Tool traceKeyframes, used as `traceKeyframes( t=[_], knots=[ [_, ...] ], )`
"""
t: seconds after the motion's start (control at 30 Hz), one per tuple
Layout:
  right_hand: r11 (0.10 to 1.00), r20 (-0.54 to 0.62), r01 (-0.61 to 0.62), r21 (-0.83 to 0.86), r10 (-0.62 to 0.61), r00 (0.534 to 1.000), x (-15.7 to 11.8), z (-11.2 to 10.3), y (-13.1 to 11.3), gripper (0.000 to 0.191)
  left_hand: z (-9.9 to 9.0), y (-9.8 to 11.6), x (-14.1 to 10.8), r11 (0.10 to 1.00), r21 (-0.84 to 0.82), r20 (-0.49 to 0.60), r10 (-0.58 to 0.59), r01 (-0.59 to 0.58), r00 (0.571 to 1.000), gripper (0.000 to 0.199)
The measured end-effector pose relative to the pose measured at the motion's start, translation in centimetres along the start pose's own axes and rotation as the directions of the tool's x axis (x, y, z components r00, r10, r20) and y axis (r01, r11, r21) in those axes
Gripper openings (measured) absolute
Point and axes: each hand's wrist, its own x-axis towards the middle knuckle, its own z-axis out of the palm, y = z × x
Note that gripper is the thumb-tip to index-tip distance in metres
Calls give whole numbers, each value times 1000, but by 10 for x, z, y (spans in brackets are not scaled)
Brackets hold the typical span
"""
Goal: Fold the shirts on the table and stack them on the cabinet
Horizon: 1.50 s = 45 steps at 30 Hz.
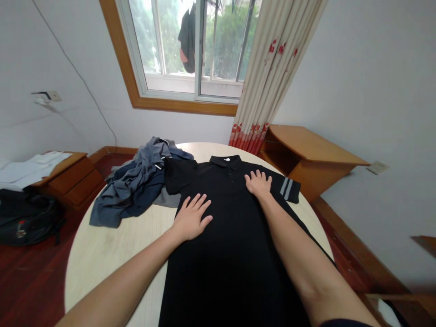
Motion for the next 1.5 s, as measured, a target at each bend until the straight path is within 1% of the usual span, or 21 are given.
traceKeyframes(
  t=[0.1,0.2,0.3,0.33,0.37,0.43,0.5,0.57,0.7,0.8,0.93,1.03,1.1,1.17,1.2,1.27,1.3,1.33,1.4,1.43,1.5],
  knots=[
    [991,24,101,87,-103,994,-34,3,-19,65,-17,8,12,999,46,25,-14,13,1000,56],
    [978,35,173,116,-178,983,-61,8,-25,64,-37,13,44,999,50,29,-7,5,1000,44],
    [969,32,209,131,-215,976,-69,10,-19,62,-45,9,90,999,42,-92,16,-13,996,47],
    [966,31,218,140,-224,974,-68,9,-17,61,-44,4,105,999,53,-113,9,-3,994,49],
    [964,26,222,147,-228,973,-67,8,-14,60,-41,-1,120,998,64,-108,-18,25,994,51],
    [963,12,218,157,-223,975,-64,5,-12,58,-33,-17,145,989,71,-37,-125,127,991,57],
    [964,6,208,166,-212,977,-62,4,-12,58,-23,-34,162,971,68,49,-234,230,971,64],
    [962,7,207,176,-211,977,-63,3,-13,58,-15,-51,174,957,76,99,-288,281,953,70],
    [962,20,200,186,-207,978,-62,4,-14,60,-8,-74,187,948,82,137,-317,308,939,80],
    [973,31,150,174,-157,987,-57,4,-9,63,-6,-81,189,947,87,126,-317,308,940,83],
    [989,49,-1,147,-6,999,-46,4,9,72,-5,-85,185,955,92,80,-289,281,954,84],
    [987,24,-104,126,102,995,-39,5,25,75,-7,-87,183,956,106,78,-282,273,956,84],
    [986,-2,-122,111,123,992,-38,5,30,73,-12,-83,184,949,134,95,-300,286,949,82],
    [990,-18,-106,97,108,994,-38,5,31,68,-16,-70,183,938,179,100,-319,299,942,77],
    [991,-20,-93,93,95,995,-38,4,30,67,-18,-59,181,936,195,90,-314,292,945,74],
    [993,-20,-75,90,77,997,-40,3,28,65,-18,-32,168,954,190,61,-245,230,968,71],
    [993,-19,-73,90,75,997,-40,3,28,65,-16,-18,158,972,153,49,-186,177,981,71],
    [993,-19,-72,91,74,997,-40,3,27,66,-13,-4,145,989,107,65,-110,103,992,74],
    [993,-17,-74,92,75,997,-40,3,28,66,-6,17,115,999,38,110,30,-34,993,76],
    [993,-15,-76,93,78,997,-40,3,29,66,-3,22,100,997,19,118,67,-69,991,78],
    [993,-9,-78,94,79,997,-39,5,31,67,1,23,72,997,1,104,73,-73,992,76]
  ],
)
